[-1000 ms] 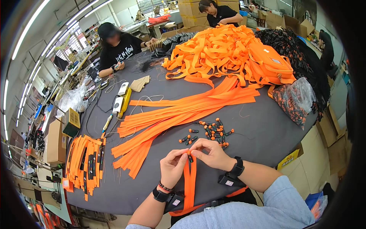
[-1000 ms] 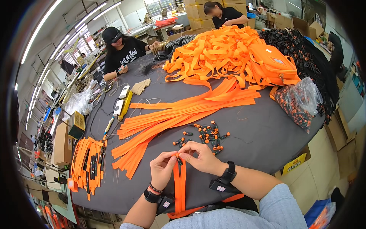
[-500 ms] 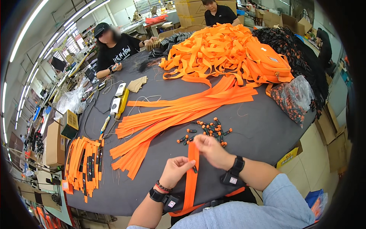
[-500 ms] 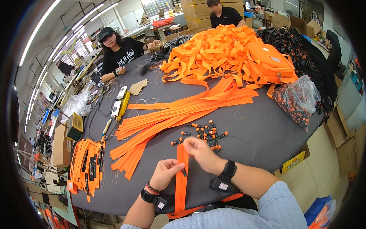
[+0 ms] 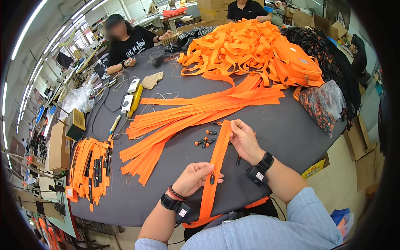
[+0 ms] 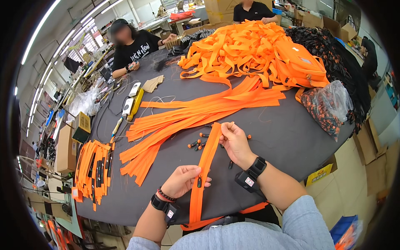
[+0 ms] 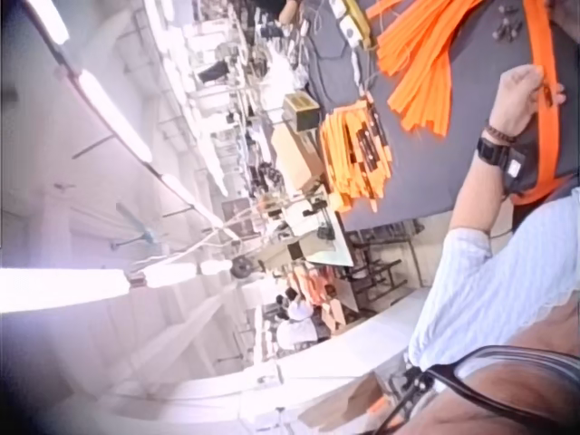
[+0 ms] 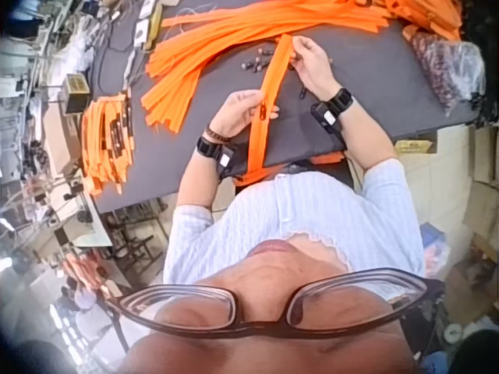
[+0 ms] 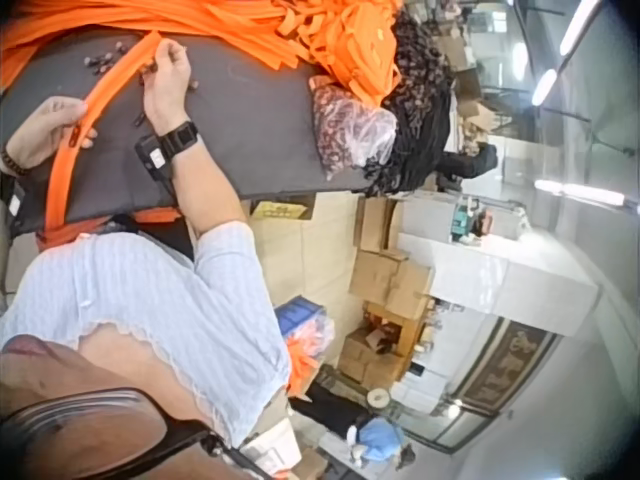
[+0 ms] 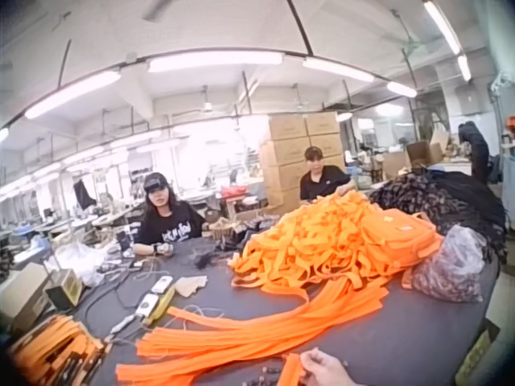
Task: Threading toggles onto orange straps to assemble lanyards or bag components.
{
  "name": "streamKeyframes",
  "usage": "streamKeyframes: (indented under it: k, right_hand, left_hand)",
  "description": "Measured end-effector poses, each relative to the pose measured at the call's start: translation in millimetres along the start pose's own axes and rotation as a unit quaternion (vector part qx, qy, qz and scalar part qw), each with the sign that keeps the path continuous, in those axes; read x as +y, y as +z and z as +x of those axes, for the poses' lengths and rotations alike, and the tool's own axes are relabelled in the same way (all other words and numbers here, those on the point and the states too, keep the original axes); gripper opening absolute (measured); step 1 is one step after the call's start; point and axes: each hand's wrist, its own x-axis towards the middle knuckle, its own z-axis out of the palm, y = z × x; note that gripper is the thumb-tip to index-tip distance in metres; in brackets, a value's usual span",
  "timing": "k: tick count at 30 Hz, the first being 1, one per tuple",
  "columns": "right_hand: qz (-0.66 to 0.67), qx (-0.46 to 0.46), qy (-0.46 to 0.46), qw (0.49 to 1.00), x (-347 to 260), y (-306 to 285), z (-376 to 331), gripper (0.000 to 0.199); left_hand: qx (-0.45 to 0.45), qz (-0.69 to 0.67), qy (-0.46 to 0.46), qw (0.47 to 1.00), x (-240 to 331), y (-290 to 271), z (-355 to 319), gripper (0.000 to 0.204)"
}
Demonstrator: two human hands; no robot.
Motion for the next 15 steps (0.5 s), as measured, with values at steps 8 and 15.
streamKeyframes:
  k: [8, 15]
  right_hand:
    - [-0.010, -0.078, 0.154, 0.985, 5, 16, -20, 0.024]
    - [-0.067, -0.315, 0.309, 0.895, 25, 50, -54, 0.055]
  left_hand:
    - [0.068, -0.056, 0.141, 0.986, 2, -9, -1, 0.019]
    - [0.147, 0.077, 0.338, 0.926, 2, -18, 3, 0.012]
